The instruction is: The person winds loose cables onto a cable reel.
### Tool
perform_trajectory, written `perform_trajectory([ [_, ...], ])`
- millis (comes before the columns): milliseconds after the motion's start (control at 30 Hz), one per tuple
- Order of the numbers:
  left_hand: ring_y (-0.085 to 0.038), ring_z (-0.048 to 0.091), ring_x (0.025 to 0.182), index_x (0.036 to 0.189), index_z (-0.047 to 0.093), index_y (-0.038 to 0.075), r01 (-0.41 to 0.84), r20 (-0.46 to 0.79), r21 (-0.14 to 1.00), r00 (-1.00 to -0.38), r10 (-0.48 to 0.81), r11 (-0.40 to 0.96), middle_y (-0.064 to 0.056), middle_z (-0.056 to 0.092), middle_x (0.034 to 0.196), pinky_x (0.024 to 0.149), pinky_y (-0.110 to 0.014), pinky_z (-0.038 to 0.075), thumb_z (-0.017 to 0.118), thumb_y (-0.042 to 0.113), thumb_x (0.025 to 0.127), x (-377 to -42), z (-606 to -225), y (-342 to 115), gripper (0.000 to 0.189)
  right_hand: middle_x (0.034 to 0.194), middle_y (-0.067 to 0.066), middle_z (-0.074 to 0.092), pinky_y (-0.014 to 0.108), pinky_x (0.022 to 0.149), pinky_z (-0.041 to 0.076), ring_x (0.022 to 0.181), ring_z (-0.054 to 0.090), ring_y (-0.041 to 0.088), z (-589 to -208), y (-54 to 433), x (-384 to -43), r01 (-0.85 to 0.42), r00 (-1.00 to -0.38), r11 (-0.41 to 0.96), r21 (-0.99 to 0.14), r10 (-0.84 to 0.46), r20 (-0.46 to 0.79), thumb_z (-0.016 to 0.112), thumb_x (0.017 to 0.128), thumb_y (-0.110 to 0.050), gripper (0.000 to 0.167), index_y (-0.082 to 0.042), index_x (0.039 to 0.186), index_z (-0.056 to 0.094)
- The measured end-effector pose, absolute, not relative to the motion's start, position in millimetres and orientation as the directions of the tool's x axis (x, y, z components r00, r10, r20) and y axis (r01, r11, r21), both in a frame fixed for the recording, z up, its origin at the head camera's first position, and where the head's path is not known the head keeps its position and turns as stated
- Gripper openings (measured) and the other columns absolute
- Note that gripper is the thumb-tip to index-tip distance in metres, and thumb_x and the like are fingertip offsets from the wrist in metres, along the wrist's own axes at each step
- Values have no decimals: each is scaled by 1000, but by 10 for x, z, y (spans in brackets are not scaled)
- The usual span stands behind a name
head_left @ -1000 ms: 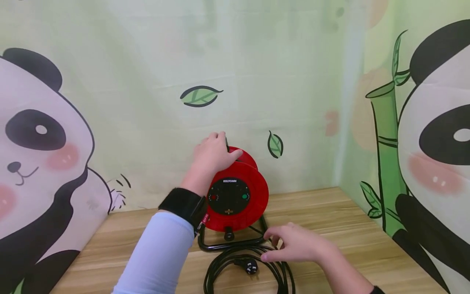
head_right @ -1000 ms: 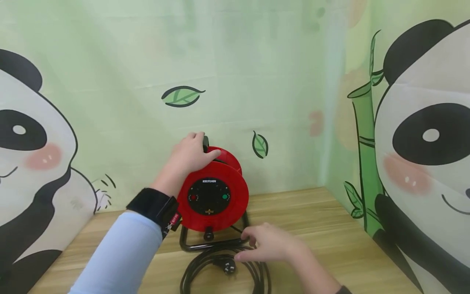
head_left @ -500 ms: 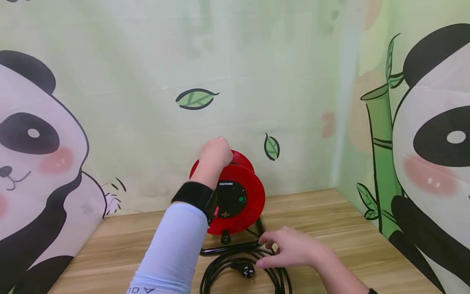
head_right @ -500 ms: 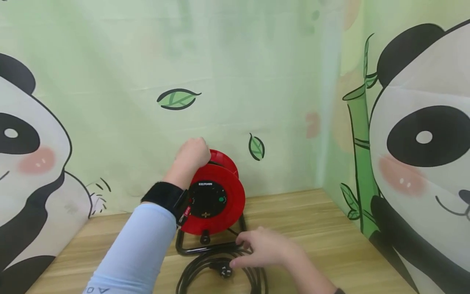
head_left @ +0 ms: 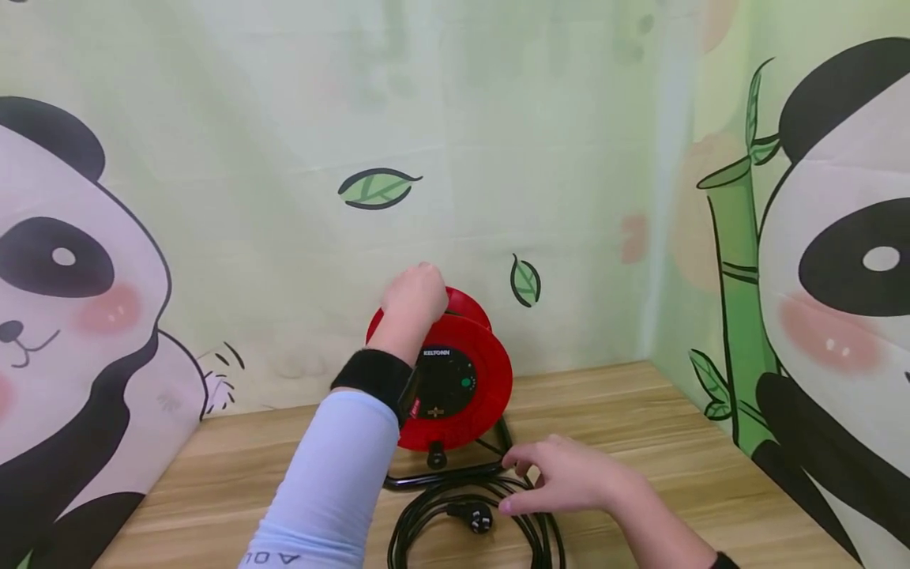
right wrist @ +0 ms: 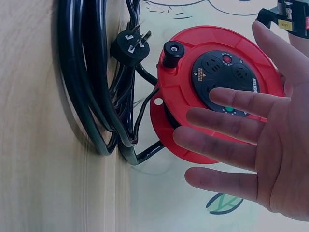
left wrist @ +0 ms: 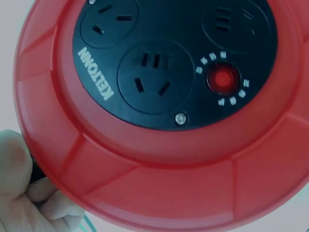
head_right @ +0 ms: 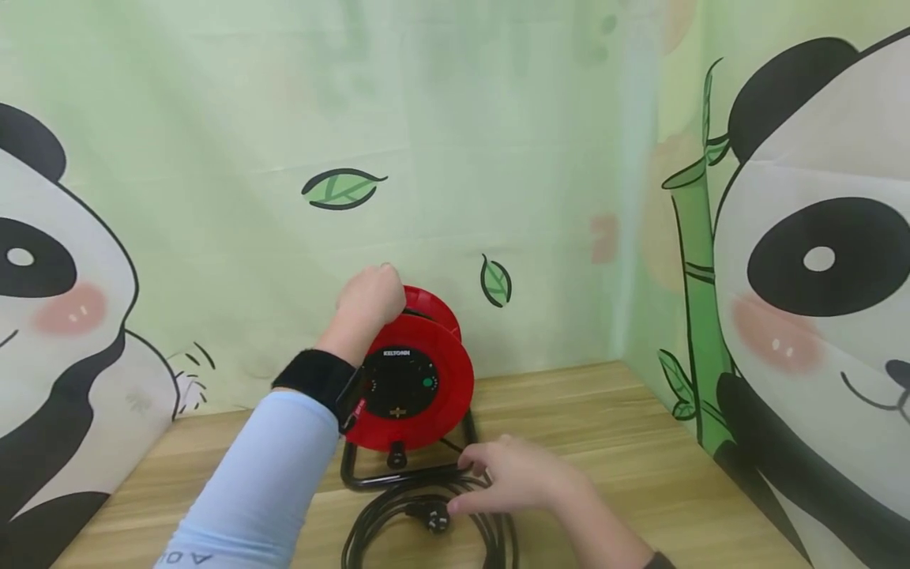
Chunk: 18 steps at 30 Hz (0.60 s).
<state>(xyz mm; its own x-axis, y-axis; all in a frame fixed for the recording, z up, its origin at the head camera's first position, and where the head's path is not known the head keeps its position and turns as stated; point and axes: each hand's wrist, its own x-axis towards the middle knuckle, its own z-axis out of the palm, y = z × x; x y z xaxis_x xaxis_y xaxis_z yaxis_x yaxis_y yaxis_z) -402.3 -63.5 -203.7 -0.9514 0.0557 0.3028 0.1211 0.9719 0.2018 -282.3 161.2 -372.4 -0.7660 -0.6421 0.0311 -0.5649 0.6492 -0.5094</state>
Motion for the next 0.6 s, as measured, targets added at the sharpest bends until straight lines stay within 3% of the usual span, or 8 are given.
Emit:
perform_trajectory([
  [400,-29,62,82,112,59,4,140,297,170,-951,84,975,-13,63,97,69,-44,56,81,15,81,-4017,-2074,-734,40,115,-4,70,33,79,56,85,68,6,-3725,1655,-2793,-562,-759,633,-533,-651,26,71,89,-55,52,-19,125,67],
  [600,-29,62,82,116,57,4,117,293,154,-954,68,981,-13,63,96,68,-42,55,73,13,87,-4005,-2078,-907,35,118,-3,70,34,82,55,87,67,4,-3705,1689,-2808,-582,-759,652,-485,-649,38,67,87,-66,61,-21,128,66],
])
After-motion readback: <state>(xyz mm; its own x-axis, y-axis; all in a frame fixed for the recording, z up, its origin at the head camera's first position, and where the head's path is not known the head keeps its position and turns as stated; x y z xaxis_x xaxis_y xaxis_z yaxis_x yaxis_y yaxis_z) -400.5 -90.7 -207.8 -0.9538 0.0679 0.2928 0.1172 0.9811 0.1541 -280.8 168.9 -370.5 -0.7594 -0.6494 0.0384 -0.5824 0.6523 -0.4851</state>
